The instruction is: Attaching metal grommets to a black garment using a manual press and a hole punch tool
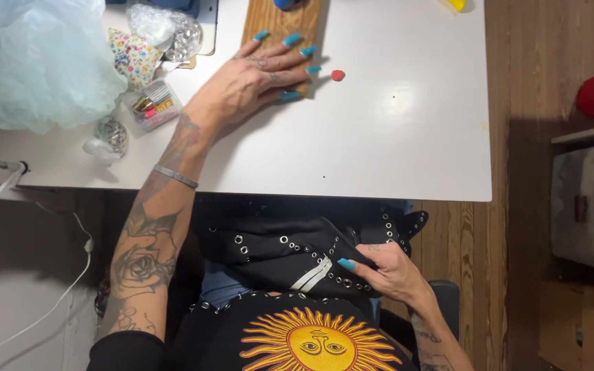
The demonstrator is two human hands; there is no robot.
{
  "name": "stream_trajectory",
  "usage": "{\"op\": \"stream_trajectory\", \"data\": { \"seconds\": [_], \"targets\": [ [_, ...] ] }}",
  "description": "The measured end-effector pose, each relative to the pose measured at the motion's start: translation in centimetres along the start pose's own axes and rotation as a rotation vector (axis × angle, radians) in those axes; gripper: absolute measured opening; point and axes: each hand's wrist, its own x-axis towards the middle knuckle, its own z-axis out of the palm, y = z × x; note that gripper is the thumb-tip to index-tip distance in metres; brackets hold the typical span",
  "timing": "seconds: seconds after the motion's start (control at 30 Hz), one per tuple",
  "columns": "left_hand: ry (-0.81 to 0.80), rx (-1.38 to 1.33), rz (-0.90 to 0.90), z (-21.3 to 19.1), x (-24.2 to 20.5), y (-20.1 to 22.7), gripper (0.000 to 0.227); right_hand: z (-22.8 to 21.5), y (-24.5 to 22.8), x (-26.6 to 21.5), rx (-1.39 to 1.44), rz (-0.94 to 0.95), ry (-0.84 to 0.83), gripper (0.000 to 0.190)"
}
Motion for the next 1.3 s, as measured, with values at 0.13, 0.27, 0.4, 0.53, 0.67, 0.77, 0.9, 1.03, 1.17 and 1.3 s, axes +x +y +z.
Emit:
{"op": "stream_trajectory", "data": {
  "seconds": [0.13, 0.27, 0.4, 0.53, 0.67, 0.77, 0.9, 1.03, 1.17, 1.3],
  "targets": [
    [0.005, 0.060, -0.017, 1.3, -0.4, -2.0, 0.037, 0.2, -0.1, 0.2, 0.012, 0.028, -0.010, 0.037],
    [0.021, 0.095, 0.016, -0.1, -0.8, 0.3, 0.034, 0.3, -1.0, 0.8, 0.115, 0.057, 0.015, 0.030],
    [0.208, -0.280, -0.024, 2.2, -2.6, 4.0, 0.037, -0.8, -2.5, 1.0, 0.063, 0.081, 0.074, 0.032],
    [-0.161, -0.907, -0.067, 2.0, -5.1, 11.3, 0.077, -4.0, -5.5, 2.3, -0.014, -0.010, 0.125, 0.017],
    [-0.376, -0.893, -0.098, 0.8, -7.0, 13.2, 0.049, -7.8, -10.6, 4.1, -0.283, -0.044, 0.179, 0.025],
    [-0.347, -0.778, -0.218, -0.2, -9.4, 11.9, 0.011, -10.1, -12.2, 4.9, -0.408, -0.053, 0.293, 0.022],
    [-0.046, -0.954, -0.496, -4.6, -9.8, 12.9, 0.019, -11.3, -12.4, 6.9, -0.161, 0.137, 0.411, 0.022],
    [0.368, -0.951, -0.638, -6.9, -9.2, 14.0, 0.019, -10.3, -9.7, 7.4, 0.048, 0.444, -0.046, 0.035],
    [0.508, -1.051, -0.618, -9.4, -7.5, 14.5, 0.023, -12.1, -8.3, 6.0, -0.077, 0.608, -0.344, 0.038],
    [0.411, -1.043, -0.625, -11.1, -6.1, 15.0, 0.026, -20.8, -8.4, 2.8, -0.126, 0.446, -0.163, 0.032]
  ]
}}
